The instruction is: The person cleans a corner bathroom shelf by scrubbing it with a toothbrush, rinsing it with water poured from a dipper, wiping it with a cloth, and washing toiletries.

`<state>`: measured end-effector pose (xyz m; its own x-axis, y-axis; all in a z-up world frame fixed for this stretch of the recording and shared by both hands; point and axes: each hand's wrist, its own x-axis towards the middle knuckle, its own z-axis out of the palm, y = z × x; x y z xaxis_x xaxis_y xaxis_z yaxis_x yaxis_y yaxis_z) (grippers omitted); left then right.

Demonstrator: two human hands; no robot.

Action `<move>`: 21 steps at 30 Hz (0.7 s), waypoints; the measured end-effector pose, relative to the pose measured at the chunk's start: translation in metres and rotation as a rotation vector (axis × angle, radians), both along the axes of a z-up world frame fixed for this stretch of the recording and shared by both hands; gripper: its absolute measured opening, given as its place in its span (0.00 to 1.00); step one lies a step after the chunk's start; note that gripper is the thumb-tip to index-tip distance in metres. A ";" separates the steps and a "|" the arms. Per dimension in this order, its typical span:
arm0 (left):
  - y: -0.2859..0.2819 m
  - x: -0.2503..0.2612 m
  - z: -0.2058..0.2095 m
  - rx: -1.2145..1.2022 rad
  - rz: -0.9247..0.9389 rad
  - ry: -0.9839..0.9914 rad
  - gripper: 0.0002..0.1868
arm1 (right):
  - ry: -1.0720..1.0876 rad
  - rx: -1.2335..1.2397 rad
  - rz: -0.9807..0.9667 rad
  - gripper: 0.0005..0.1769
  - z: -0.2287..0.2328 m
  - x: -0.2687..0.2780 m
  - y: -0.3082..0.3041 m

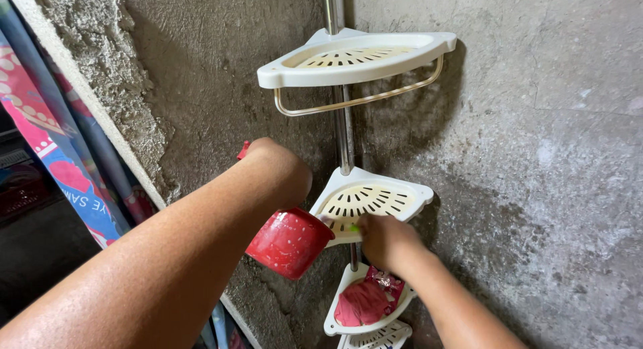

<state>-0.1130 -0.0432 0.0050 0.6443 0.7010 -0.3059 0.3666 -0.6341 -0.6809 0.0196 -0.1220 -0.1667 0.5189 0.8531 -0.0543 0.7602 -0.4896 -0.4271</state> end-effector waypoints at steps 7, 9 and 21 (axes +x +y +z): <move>0.006 -0.006 0.004 0.004 0.003 -0.006 0.21 | -0.100 -0.117 0.054 0.17 0.008 0.005 -0.017; 0.009 -0.008 0.006 -0.030 0.048 -0.004 0.21 | -0.090 -0.033 0.024 0.16 0.008 0.005 -0.029; 0.023 -0.027 -0.004 -0.149 -0.311 -0.217 0.13 | -0.122 0.456 -0.305 0.18 -0.041 0.005 -0.036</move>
